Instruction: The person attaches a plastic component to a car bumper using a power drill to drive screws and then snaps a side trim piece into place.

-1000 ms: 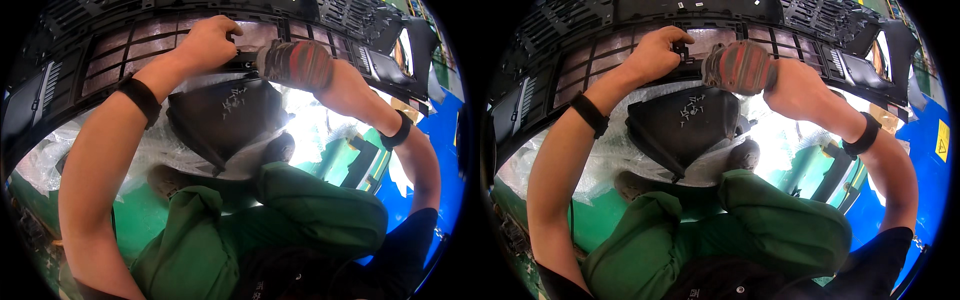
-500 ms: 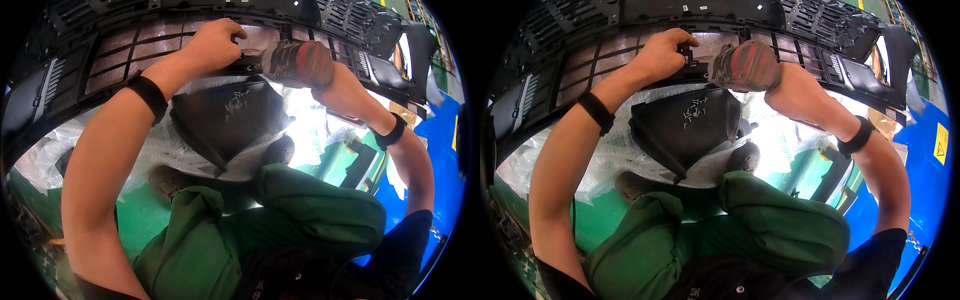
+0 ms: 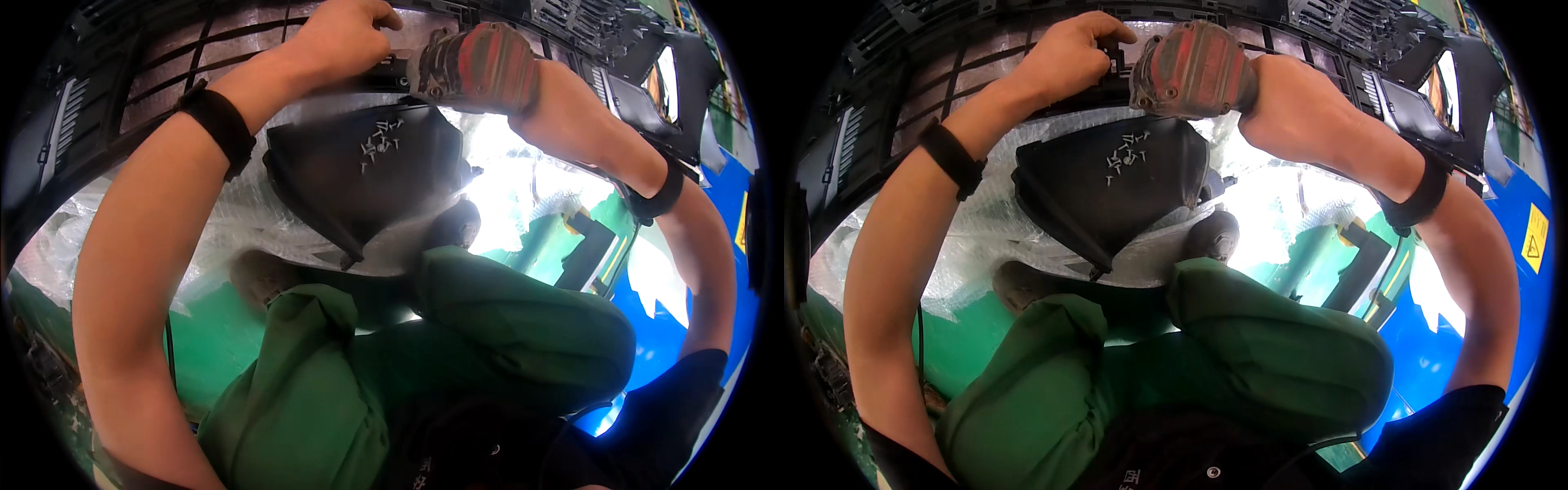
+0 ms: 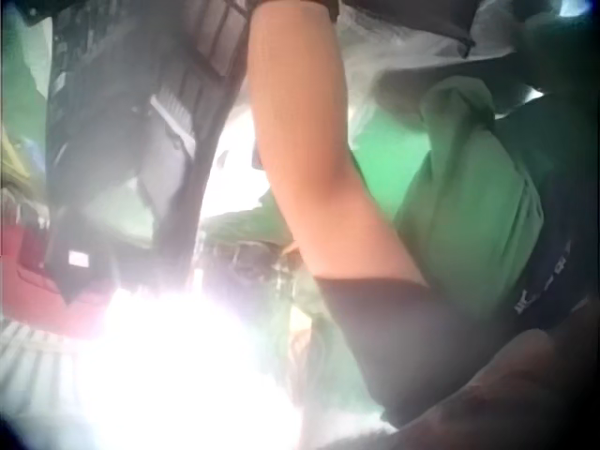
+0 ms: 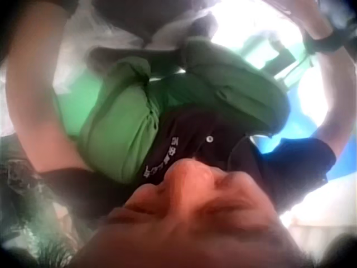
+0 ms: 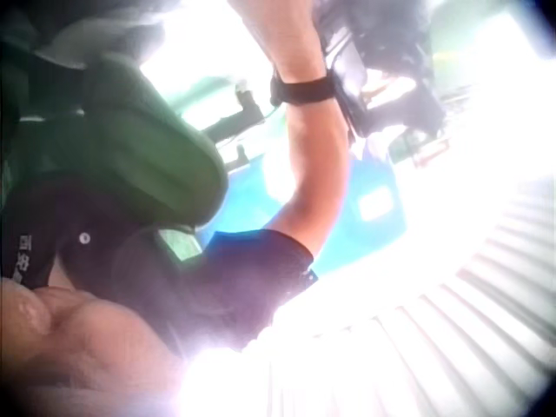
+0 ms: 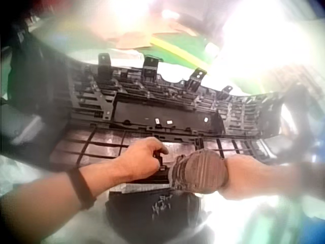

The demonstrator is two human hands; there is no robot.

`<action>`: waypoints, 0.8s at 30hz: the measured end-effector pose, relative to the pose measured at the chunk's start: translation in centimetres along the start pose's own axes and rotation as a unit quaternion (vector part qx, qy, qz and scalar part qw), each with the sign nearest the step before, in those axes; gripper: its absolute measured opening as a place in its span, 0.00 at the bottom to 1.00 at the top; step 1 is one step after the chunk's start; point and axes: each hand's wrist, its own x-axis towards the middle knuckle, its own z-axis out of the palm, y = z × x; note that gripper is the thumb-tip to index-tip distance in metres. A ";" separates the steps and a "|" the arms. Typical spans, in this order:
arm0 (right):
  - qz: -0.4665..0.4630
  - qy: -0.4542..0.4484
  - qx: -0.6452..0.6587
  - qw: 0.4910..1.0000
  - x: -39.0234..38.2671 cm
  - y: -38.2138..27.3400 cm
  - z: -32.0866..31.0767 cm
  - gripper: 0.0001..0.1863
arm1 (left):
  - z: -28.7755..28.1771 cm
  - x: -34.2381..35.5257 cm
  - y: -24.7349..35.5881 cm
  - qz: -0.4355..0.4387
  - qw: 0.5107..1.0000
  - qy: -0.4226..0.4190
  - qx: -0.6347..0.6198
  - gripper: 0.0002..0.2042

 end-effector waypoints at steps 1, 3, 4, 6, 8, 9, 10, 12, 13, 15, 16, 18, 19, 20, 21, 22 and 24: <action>-0.003 0.019 0.013 1.000 -0.4 -0.1 0.0 0.15 | 0.4 0.4 -0.1 0.003 1.000 -0.004 -0.004 0.24; 0.009 0.010 -0.009 1.000 -1.0 -1.2 -0.9 0.15 | 0.6 0.8 -0.6 0.039 0.998 0.012 0.051 0.20; 0.022 0.004 -0.029 0.999 -1.4 -1.6 -1.1 0.15 | 0.8 0.9 -0.7 0.053 0.996 0.018 0.068 0.20; 0.011 0.013 -0.006 1.000 -0.4 -0.8 -0.4 0.14 | 0.3 0.2 -0.4 -0.005 1.000 0.007 -0.019 0.23; 0.004 0.022 0.016 1.000 0.6 0.0 0.1 0.14 | 0.3 0.4 -0.9 -0.013 1.000 0.005 -0.022 0.23; -0.001 0.007 0.053 0.999 0.7 0.3 -0.1 0.13 | 0.2 0.3 -0.8 -0.014 0.999 0.003 -0.029 0.23; -0.006 -0.009 0.091 0.996 0.7 0.4 -0.3 0.13 | 0.1 0.2 -0.8 -0.011 1.000 0.004 -0.029 0.23; 0.000 0.008 0.090 0.996 0.5 0.8 0.0 0.12 | 0.2 0.2 -0.4 -0.022 0.999 0.005 -0.033 0.22; 0.002 0.021 0.090 0.996 0.4 0.9 0.0 0.12 | 0.1 0.3 -0.2 -0.019 0.999 0.005 -0.032 0.22; 0.006 0.028 0.074 0.997 0.1 0.5 0.0 0.12 | 0.1 0.3 -0.6 -0.011 0.999 -0.015 -0.030 0.22; 0.010 0.036 0.058 0.998 0.0 0.2 -0.1 0.13 | 0.0 0.2 -0.8 -0.011 0.999 -0.016 -0.029 0.22; 0.015 0.022 0.051 0.998 0.0 -0.7 -0.6 0.13 | -0.1 0.1 -1.0 0.053 0.997 0.016 0.052 0.23; 0.020 0.011 0.043 0.999 0.0 -1.0 -0.7 0.13 | 0.1 -0.1 -1.1 0.052 0.997 0.014 0.052 0.23; 0.020 0.014 0.042 0.999 0.0 -0.9 -0.7 0.13 | 0.0 -0.1 -0.8 0.018 1.000 0.006 0.013 0.23; 0.024 0.016 0.040 0.999 0.1 -0.7 -0.5 0.14 | 0.0 -0.1 -0.6 -0.017 1.000 -0.002 -0.026 0.24; 0.028 0.017 0.039 0.999 0.1 -0.5 -0.4 0.14 | 0.3 0.0 -0.8 -0.004 0.999 0.009 -0.039 0.25; 0.035 0.019 0.012 0.999 -0.2 -1.0 -0.4 0.14 | 0.1 0.1 -0.2 0.004 1.000 0.009 -0.008 0.25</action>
